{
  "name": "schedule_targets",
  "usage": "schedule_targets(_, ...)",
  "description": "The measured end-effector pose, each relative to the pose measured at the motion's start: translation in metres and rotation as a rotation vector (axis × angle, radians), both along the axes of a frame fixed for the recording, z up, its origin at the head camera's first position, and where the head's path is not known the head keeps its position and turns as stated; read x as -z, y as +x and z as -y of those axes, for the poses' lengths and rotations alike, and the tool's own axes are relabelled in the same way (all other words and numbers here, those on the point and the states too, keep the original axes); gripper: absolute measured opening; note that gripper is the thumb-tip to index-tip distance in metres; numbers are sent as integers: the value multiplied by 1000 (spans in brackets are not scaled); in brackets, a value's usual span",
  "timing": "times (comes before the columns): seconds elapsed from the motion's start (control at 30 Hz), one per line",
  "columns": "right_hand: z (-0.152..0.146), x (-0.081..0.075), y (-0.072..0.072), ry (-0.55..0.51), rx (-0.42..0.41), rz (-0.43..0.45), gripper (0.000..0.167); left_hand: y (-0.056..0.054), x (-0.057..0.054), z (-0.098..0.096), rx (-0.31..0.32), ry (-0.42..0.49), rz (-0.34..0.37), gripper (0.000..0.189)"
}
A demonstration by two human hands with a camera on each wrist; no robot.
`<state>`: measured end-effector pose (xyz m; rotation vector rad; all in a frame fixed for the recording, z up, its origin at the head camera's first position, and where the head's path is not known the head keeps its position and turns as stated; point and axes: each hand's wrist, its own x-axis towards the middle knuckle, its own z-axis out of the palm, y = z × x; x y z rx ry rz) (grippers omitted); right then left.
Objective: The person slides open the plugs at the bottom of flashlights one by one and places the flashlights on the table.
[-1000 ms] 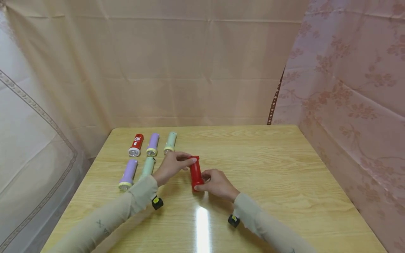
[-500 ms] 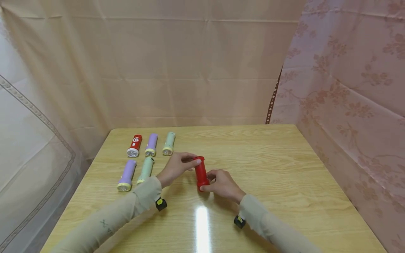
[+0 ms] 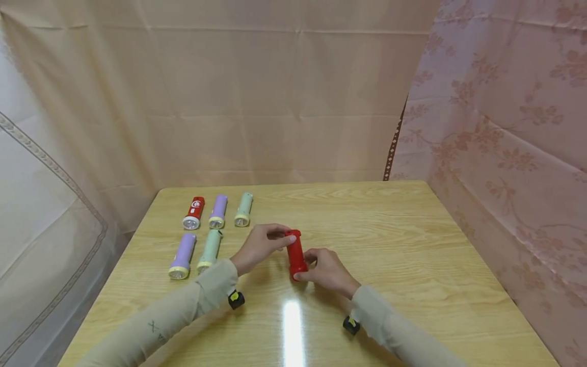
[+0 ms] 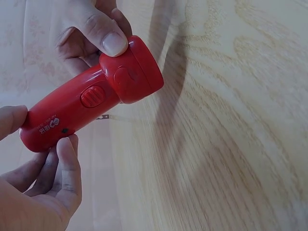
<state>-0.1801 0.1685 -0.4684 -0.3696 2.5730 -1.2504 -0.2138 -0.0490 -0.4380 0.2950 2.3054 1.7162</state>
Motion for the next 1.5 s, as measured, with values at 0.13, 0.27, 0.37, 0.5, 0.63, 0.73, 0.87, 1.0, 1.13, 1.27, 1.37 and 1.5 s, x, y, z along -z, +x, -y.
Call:
schedule_targets(0.13,-2,2,1,-1,0,-3,39,1,1,-3,1,4,-17,41)
schedule_targets(0.27,-3,3,1,-5,-1,-4,37,3,0,-5,10,-7,-35,40)
schedule_targets(0.37,-5,3,1,-3,2,-4,36,3,0,-7,15,-20,-45,40)
schedule_targets(0.5,-7,3,1,3,13,4,39,3,0,-9,18,-30,-59,38)
schedule_targets(0.63,-8,5,1,4,22,15,41,4,1,-11,28,-39,-87,36)
schedule_targets(0.73,-8,5,2,6,26,14,41,4,2,-12,35,-41,-110,35)
schedule_targets(0.87,-7,6,0,13,25,5,39,4,2,-13,41,-56,-137,34)
schedule_targets(1.0,-5,7,-1,30,29,-13,37,4,2,-15,51,-69,-147,32)
schedule_targets(1.13,-5,7,-1,36,29,-23,37,4,2,-15,60,-71,-142,33)
schedule_targets(1.27,-6,7,-1,30,28,-16,38,5,3,-15,71,-71,-138,34)
schedule_targets(1.37,-7,8,0,27,26,-8,42,7,3,-16,91,-71,-142,34)
schedule_targets(1.5,-9,8,1,25,8,-12,48,10,2,-16,121,-64,-157,31)
